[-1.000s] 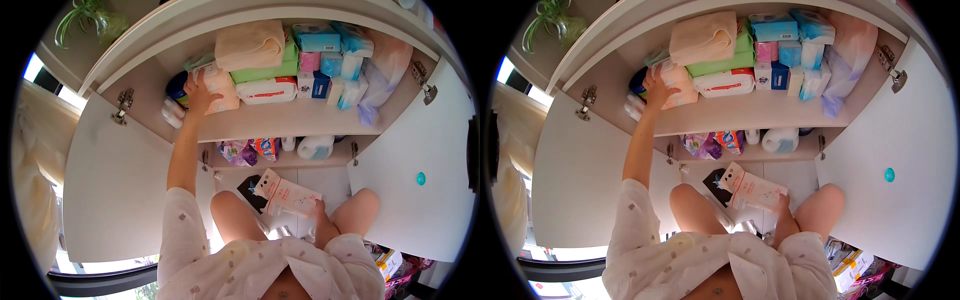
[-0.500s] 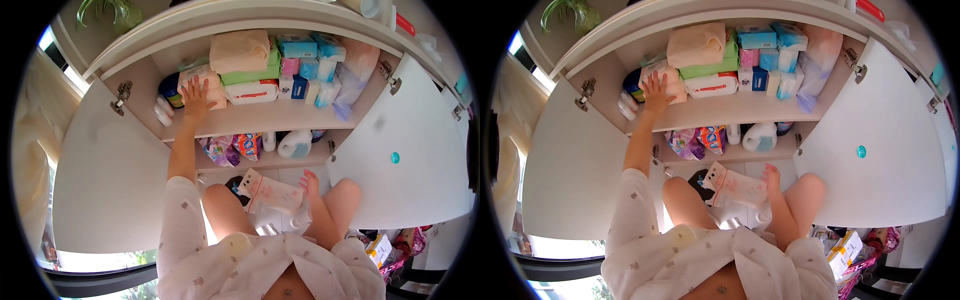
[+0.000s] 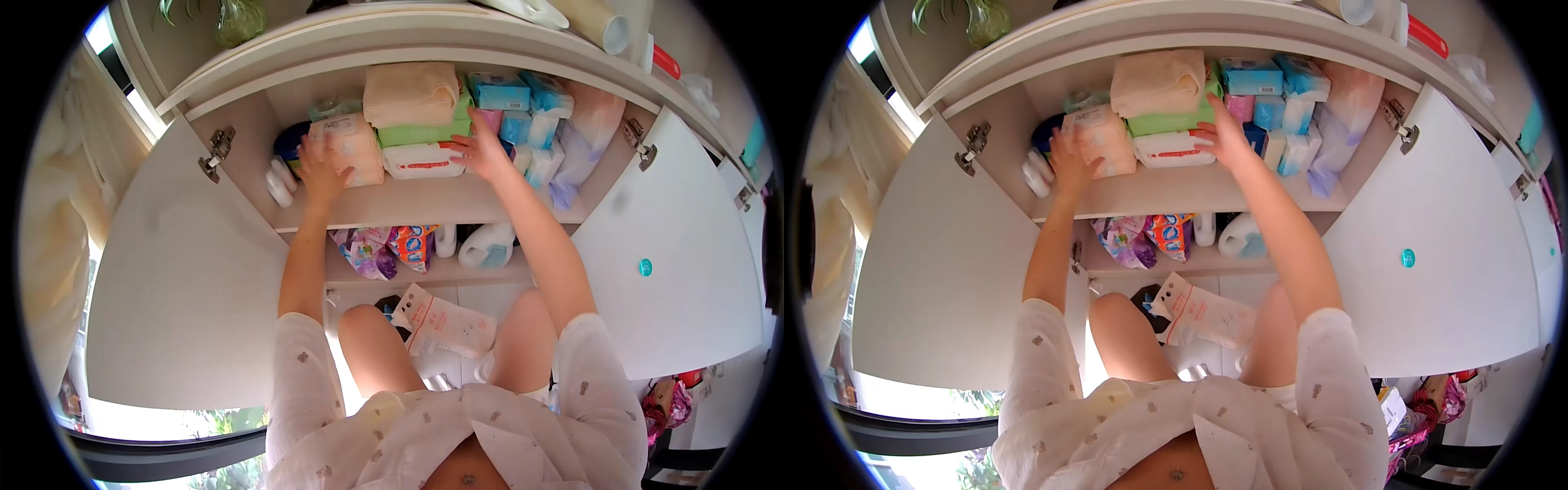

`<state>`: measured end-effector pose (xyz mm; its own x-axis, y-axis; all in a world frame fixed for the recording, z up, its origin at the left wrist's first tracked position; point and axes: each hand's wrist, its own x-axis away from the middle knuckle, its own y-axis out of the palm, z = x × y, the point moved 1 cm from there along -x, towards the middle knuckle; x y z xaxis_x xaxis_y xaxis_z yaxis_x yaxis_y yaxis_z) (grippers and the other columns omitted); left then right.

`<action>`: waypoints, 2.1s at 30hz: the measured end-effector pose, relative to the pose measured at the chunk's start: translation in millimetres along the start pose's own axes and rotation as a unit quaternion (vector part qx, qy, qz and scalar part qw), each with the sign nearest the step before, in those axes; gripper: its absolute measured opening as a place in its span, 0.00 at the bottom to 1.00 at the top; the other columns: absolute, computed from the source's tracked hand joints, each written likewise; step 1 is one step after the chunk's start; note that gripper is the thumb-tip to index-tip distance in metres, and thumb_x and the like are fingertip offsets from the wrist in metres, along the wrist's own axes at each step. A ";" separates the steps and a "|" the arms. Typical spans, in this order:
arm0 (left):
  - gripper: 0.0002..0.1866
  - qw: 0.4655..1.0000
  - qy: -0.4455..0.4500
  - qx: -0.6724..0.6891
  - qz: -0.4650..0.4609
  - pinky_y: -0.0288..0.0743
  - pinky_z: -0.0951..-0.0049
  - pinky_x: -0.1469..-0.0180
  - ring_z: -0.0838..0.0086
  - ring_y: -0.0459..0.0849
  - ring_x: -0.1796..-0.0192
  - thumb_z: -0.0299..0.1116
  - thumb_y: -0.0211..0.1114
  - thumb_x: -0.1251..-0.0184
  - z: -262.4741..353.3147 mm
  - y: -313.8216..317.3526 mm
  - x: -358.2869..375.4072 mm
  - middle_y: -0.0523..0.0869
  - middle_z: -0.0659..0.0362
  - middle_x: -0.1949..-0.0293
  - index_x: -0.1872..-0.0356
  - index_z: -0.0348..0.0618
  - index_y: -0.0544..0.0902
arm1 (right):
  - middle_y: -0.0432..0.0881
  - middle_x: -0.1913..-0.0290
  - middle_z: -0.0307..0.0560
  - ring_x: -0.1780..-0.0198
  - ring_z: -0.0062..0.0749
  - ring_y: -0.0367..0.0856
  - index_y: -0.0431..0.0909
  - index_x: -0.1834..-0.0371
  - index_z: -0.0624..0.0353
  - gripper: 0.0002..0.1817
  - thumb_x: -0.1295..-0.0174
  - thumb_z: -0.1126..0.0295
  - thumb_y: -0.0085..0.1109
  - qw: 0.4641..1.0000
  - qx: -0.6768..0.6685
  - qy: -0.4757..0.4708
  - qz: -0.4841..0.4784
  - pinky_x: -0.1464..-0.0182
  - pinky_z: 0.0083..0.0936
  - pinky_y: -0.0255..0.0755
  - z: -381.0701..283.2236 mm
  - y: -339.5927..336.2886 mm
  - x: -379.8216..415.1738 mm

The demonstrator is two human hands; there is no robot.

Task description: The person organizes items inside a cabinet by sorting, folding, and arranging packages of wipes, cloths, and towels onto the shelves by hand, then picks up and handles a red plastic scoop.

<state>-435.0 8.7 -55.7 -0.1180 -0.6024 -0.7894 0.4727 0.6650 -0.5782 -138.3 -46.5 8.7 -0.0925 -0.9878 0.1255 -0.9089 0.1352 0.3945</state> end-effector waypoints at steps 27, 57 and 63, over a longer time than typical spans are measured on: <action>0.43 0.454 -0.370 0.797 -0.149 0.60 0.60 0.42 0.57 0.68 0.45 0.64 0.49 0.46 38.6 -48.5 -39.1 0.70 0.42 0.47 0.47 0.26 0.64 | 0.69 0.53 0.47 0.50 0.38 0.69 0.67 0.56 0.57 0.14 0.47 0.70 0.49 0.964 -0.232 -0.096 -0.093 0.52 0.42 0.71 -61.5 62.7 -30.3; 0.22 0.633 -0.226 0.693 -0.259 0.70 0.68 0.48 0.66 0.74 0.48 0.20 0.57 0.46 49.6 -129.4 72.1 0.72 0.51 0.47 0.47 0.36 0.67 | 0.71 0.47 0.53 0.48 0.38 0.72 0.74 0.56 0.61 0.15 0.49 0.77 0.54 0.944 0.026 -0.036 -0.327 0.48 0.29 0.69 34.4 26.5 113.6; 0.20 0.568 -0.292 0.751 -0.167 0.68 0.62 0.46 0.64 0.72 0.46 0.36 0.53 0.38 45.8 -114.2 68.0 0.69 0.49 0.45 0.46 0.44 0.67 | 0.68 0.45 0.55 0.48 0.40 0.72 0.81 0.69 0.59 0.10 0.51 0.82 0.52 0.934 -0.052 -0.113 -0.334 0.48 0.32 0.69 55.6 25.7 93.0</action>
<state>-456.9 -128.5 -33.9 -0.3174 -0.9200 -0.2301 0.7727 -0.3915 0.4996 -192.9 -139.1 -20.2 0.3865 -0.8440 -0.3718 -0.7514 -0.5219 0.4038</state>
